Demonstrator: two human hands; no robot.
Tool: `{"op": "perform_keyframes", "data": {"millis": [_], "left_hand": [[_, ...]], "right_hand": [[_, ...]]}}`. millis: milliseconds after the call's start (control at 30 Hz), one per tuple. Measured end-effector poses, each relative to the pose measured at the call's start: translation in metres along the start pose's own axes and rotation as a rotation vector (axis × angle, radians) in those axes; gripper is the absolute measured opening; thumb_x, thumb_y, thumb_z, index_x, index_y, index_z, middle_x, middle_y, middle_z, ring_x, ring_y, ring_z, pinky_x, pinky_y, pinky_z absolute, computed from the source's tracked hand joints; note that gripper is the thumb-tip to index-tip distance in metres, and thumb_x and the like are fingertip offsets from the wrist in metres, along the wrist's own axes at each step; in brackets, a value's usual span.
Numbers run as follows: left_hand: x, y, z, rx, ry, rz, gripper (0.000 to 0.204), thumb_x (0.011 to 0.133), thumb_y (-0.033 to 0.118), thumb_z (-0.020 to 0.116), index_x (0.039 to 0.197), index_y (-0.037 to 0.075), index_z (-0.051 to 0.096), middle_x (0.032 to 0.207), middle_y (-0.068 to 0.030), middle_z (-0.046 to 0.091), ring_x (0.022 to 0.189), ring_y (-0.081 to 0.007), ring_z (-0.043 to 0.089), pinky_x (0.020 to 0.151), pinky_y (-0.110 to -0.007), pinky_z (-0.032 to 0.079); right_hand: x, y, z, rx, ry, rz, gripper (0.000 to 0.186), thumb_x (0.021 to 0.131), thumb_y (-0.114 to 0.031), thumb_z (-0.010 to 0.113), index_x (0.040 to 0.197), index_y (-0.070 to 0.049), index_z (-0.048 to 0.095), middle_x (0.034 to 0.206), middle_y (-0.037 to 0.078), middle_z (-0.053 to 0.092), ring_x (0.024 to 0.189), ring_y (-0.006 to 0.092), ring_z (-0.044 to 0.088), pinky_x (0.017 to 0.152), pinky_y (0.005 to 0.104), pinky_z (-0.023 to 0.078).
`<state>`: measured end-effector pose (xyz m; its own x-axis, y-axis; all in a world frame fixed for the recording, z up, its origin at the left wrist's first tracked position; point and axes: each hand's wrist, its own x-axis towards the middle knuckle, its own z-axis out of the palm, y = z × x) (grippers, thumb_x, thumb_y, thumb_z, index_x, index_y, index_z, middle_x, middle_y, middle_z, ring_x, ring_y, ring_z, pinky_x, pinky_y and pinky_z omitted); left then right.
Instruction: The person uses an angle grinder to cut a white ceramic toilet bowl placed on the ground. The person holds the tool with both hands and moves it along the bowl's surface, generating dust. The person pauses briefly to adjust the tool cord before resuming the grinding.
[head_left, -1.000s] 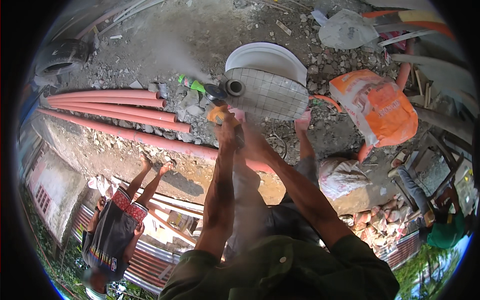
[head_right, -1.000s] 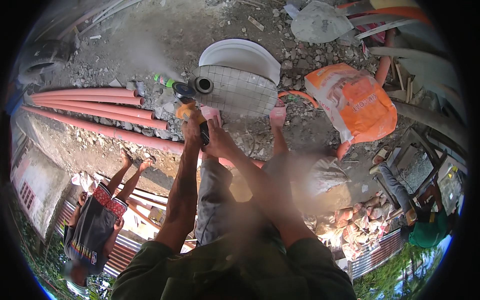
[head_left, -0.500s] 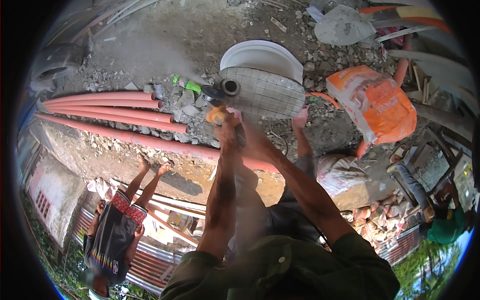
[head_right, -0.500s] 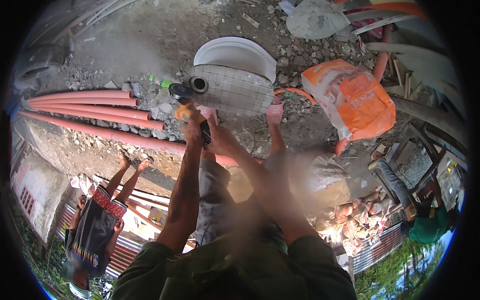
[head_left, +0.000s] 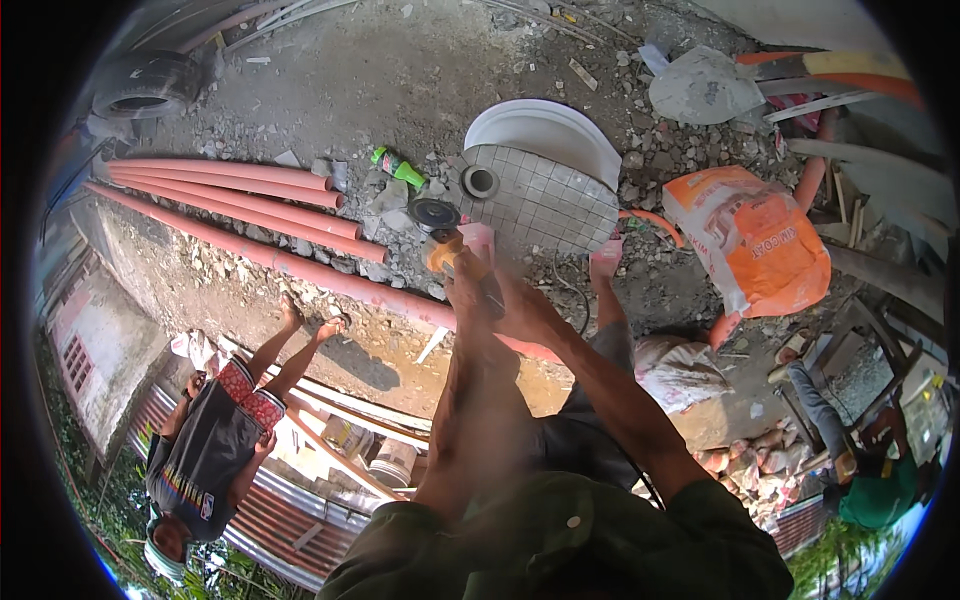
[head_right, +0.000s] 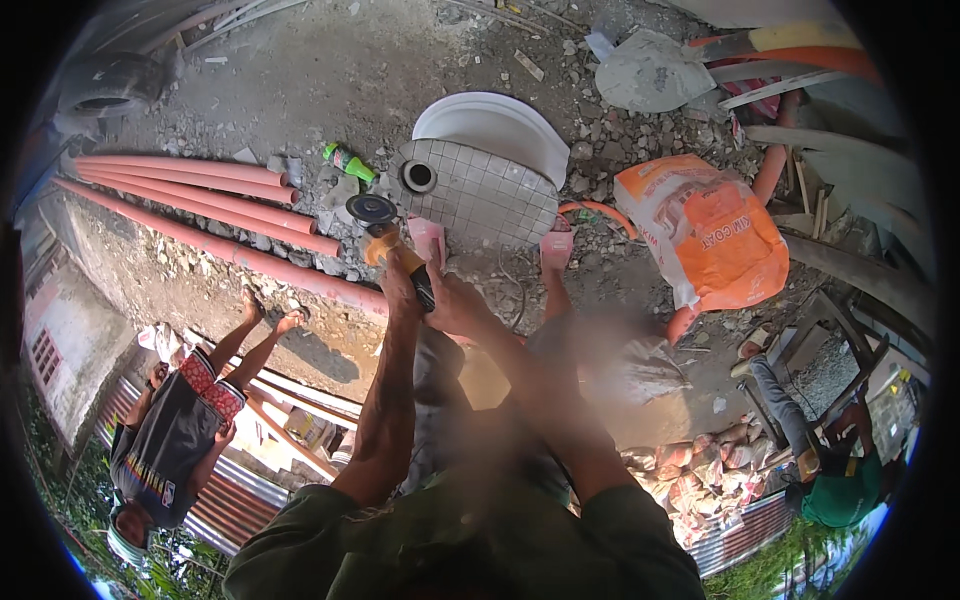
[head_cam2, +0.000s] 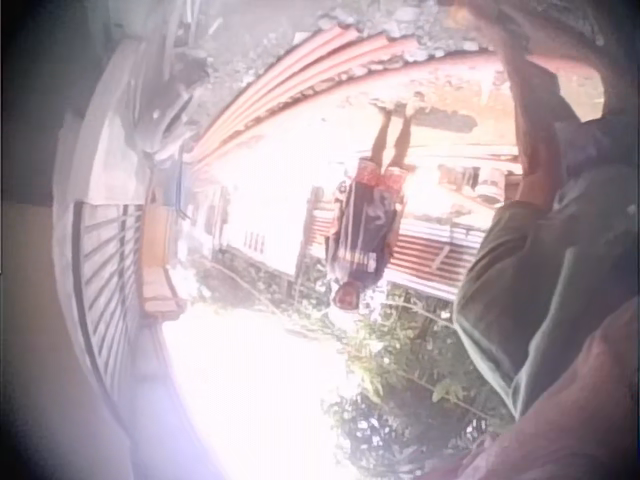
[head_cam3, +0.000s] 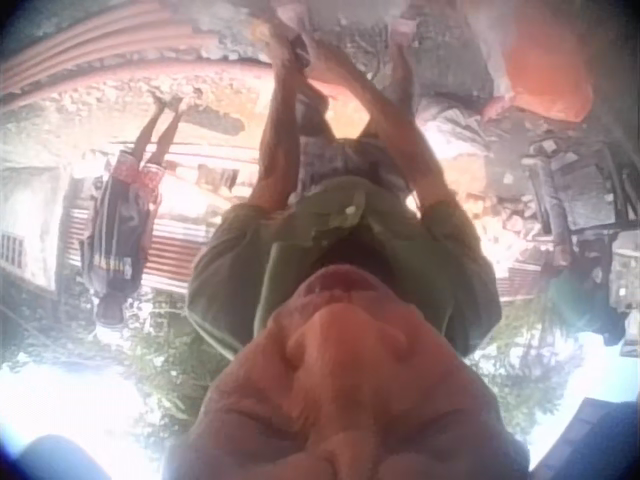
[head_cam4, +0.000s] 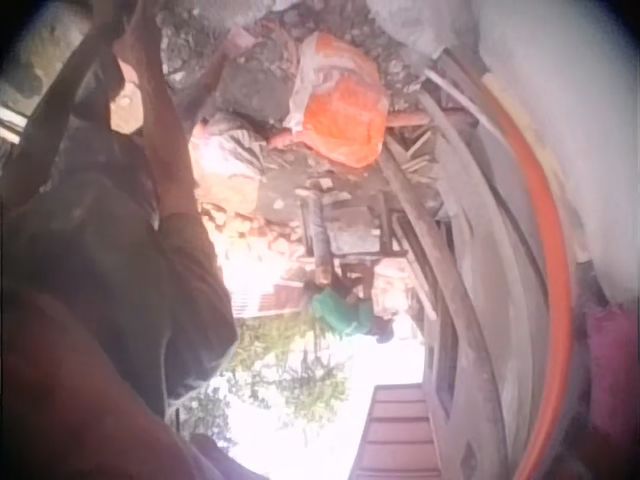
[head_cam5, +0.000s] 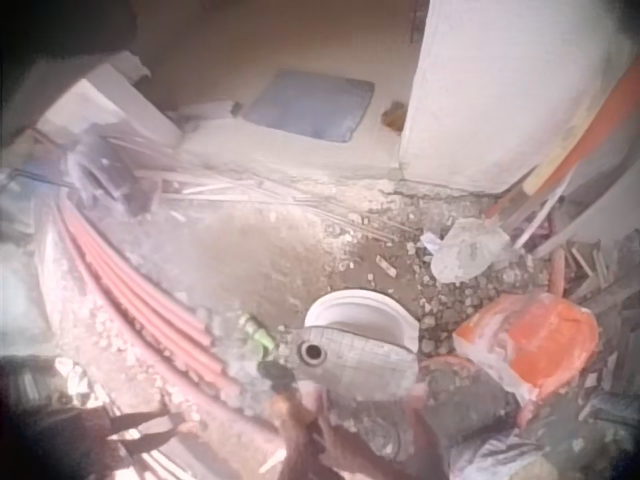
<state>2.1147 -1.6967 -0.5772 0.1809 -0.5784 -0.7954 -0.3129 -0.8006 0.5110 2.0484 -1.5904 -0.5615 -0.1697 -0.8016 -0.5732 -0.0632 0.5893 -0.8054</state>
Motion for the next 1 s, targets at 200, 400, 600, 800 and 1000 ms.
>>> {"op": "perform_keyframes", "data": {"millis": [200,400,600,800,1000], "left_hand": [[0.017,0.0,-0.05,0.151,-0.114,0.019,0.048,0.089,0.038,0.072,0.11,-0.005,0.062,0.094,-0.0071,0.066,0.077,-0.0128,0.062,0.062,-0.028,0.05],[0.03,0.025,-0.098,-0.071,-0.472,-0.216,0.037,0.091,0.031,0.061,0.107,-0.002,0.062,0.099,-0.0109,0.067,0.084,-0.021,0.066,0.074,-0.032,0.055],[0.005,0.071,-0.11,-0.108,-0.577,-0.343,0.044,0.074,0.025,0.072,0.102,-0.007,0.063,0.1,-0.0208,0.071,0.089,-0.0316,0.072,0.083,-0.041,0.061],[0.014,0.099,-0.111,1.134,-0.348,0.367,0.054,0.071,0.033,0.081,0.099,-0.007,0.059,0.089,-0.0187,0.07,0.076,-0.0327,0.07,0.069,-0.042,0.058],[0.02,0.088,-0.121,1.556,-0.514,0.674,0.082,0.076,0.027,0.077,0.142,0.006,0.034,0.103,-0.0291,0.061,0.093,-0.0482,0.064,0.077,-0.055,0.052]], "right_hand": [[-0.013,-0.034,0.031,0.192,-0.03,0.167,0.102,0.068,-0.015,0.078,0.148,0.005,0.018,0.112,0.036,0.059,0.096,0.0519,0.062,0.081,0.0533,0.053],[-0.009,-0.052,0.06,0.343,0.001,0.14,0.1,0.071,-0.021,0.08,0.148,0.0,0.02,0.12,0.031,0.057,0.103,0.0426,0.063,0.084,0.0468,0.054],[-0.013,-0.08,0.064,0.685,-0.128,0.138,0.096,0.075,-0.024,0.08,0.147,-0.004,0.019,0.121,0.024,0.056,0.104,0.0356,0.063,0.085,0.0421,0.054],[0.004,-0.078,0.03,1.147,-0.083,0.286,0.093,0.079,-0.028,0.08,0.146,-0.009,0.018,0.123,0.017,0.055,0.105,0.0285,0.062,0.086,0.0374,0.053],[0.05,-0.116,0.043,1.372,0.313,0.387,0.06,0.089,-0.035,0.073,0.133,-0.009,0.043,0.114,0.005,0.06,0.103,0.0158,0.06,0.09,0.031,0.05]]}}
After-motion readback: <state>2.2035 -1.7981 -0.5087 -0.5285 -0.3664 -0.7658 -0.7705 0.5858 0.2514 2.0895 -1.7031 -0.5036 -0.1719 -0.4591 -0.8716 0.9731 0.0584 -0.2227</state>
